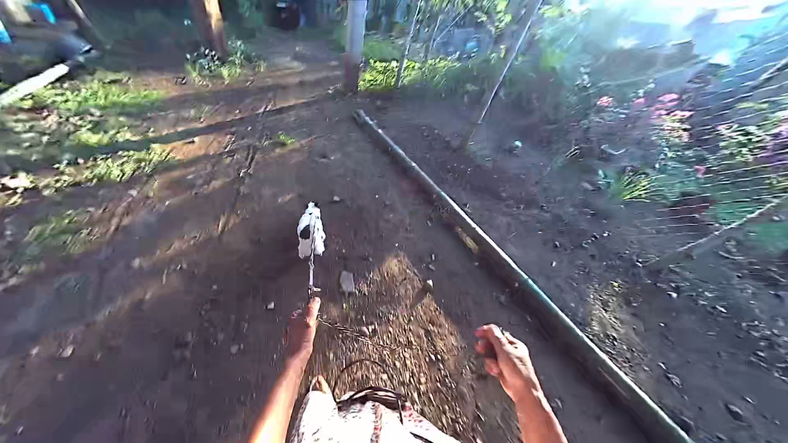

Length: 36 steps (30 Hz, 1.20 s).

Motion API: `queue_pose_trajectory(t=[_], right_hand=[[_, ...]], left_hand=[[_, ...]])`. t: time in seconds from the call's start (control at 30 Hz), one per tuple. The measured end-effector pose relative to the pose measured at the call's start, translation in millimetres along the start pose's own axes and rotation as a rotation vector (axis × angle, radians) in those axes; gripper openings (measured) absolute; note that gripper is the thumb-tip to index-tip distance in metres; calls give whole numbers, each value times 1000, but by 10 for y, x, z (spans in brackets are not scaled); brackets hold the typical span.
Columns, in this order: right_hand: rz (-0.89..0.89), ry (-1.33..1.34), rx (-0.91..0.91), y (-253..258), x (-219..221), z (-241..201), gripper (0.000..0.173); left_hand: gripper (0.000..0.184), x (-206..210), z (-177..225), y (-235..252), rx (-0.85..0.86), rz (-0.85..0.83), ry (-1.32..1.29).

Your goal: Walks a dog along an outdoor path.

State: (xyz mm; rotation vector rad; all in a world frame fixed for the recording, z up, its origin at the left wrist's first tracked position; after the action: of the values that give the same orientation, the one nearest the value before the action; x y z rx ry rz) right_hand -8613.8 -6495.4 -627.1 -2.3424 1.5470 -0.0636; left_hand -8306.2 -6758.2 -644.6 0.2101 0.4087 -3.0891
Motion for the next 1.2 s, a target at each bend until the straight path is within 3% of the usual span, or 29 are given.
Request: queue_pose_trajectory(t=[0.1,0.3,0.37,0.43,0.5,0.6,0.67,0.77,0.87,0.97,1.07,1.2], right_hand=[[18,-425,-49,606,520,-199,28],[313,-280,-248,1801,1626,-1134,30],[390,-303,-423,2275,2159,-1474,33],[469,-346,-561,2740,2736,-1706,37],[487,-374,-615,3344,3504,-1980,38],[347,-466,-688,3912,4677,-2360,37],[297,-482,-805,4293,5428,-2828,34],[317,-340,-881,4892,6360,-3382,34],[387,-121,-1010,5617,7299,-3715,31],[491,-91,-1025,6302,8203,-3949,33],[472,-138,-951,6985,8970,-4414,31],[490,-171,-1043,7857,9721,-5126,28]], left_hand=[[36,489,394,903,60,-164,103],[40,862,801,3499,118,-52,143],[42,1202,882,4177,104,-94,108],[44,1554,691,4708,117,-169,164],[40,1758,701,5531,123,-56,114],[32,1941,1316,6778,51,38,14],[36,2297,1863,7377,39,-55,31],[41,2820,2003,8310,101,-147,168],[37,3169,2171,9741,159,-98,122],[41,3520,2541,11009,236,-167,287],[47,3891,2836,12000,238,-168,426],[37,4213,3701,13859,236,8,250]])
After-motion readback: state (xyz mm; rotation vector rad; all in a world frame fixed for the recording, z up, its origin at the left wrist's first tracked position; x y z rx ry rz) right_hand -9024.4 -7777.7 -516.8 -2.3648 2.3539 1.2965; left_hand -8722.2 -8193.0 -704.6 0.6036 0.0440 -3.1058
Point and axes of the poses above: each hand's wrist, its own y-axis towards the middle knuckle, its own x-axis out of the palm, z = x × y, the point moved 6 cm from there along y, towards the middle knuckle, and after that the axes turned 10 degrees about z, right-handed, at the moved point
